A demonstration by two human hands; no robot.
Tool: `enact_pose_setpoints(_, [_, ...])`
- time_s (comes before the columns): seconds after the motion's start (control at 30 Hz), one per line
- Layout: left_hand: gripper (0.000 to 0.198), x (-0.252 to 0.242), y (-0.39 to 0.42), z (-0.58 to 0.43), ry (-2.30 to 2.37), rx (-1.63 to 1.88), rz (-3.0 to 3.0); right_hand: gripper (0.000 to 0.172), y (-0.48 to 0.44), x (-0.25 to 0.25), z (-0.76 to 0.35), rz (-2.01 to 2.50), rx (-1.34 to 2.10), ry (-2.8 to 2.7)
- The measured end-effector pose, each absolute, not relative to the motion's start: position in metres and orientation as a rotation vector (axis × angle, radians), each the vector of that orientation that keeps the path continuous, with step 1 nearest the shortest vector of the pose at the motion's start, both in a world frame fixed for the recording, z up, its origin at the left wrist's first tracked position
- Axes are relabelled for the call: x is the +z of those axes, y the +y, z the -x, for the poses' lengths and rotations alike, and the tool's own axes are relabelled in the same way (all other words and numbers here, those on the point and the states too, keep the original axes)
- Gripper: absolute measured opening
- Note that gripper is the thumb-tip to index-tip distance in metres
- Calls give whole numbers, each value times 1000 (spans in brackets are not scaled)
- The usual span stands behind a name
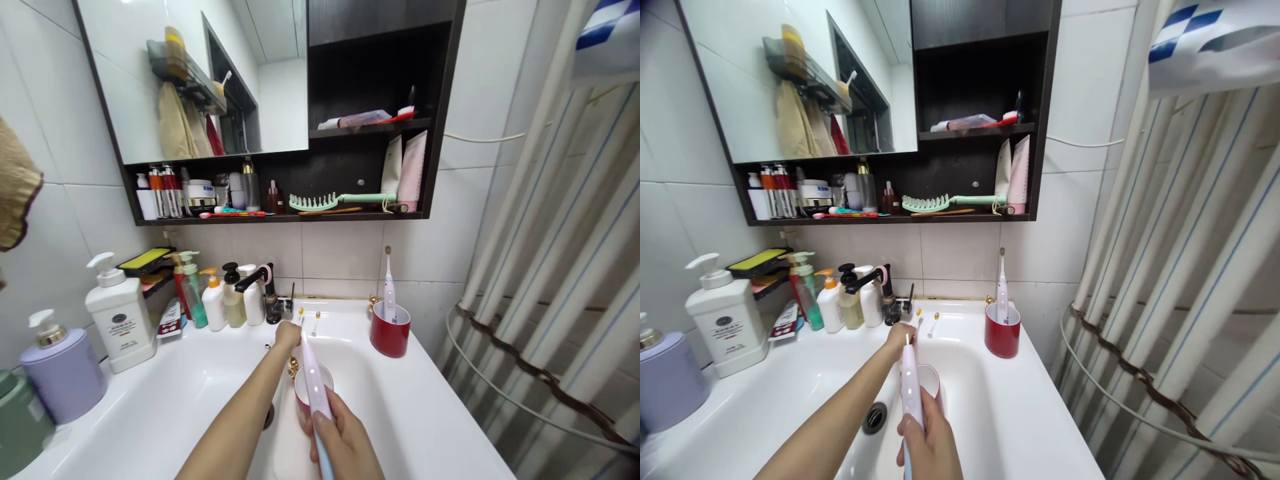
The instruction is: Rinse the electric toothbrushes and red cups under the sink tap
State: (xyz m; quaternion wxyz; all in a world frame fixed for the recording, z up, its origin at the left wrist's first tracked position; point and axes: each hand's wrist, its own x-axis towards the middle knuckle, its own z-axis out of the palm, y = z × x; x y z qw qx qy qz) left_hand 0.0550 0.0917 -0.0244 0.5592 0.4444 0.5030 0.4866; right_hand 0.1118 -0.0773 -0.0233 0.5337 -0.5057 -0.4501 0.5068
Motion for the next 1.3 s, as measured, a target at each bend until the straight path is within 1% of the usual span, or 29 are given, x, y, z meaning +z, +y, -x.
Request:
enact_pose_setpoints(0.17, [6,-1,38,-24,1001,1121,-863,41,-83,-25,-105,1161,1329,-1041])
enact_pose_setpoints(0.33, [9,9,2,-4,664,1138,-584,43,-90,-30,-96,1139,1411,-1049])
enact_pose_setpoints(0.47, [10,6,-1,-2,638,1170,-518,43,-90,-34,-93,1127,1427,-1123])
enact_pose_setpoints(0.67, [15,3,2,-2,600,1147,-589,39,-88,-39,-92,1126,1416,-1137])
enact_pose_setpoints(0.8, [18,3,-3,-6,602,1176,-641,40,-88,-40,-92,1143,1408,-1125])
enact_pose_setpoints(0.93, [21,0,-9,-12,637,1167,-692,45,-88,-38,-93,1185,1377,-1074])
enact_pose_setpoints(1.3, [22,2,-16,-18,732,1154,-774,45,-89,-40,-94,1264,1198,-1153])
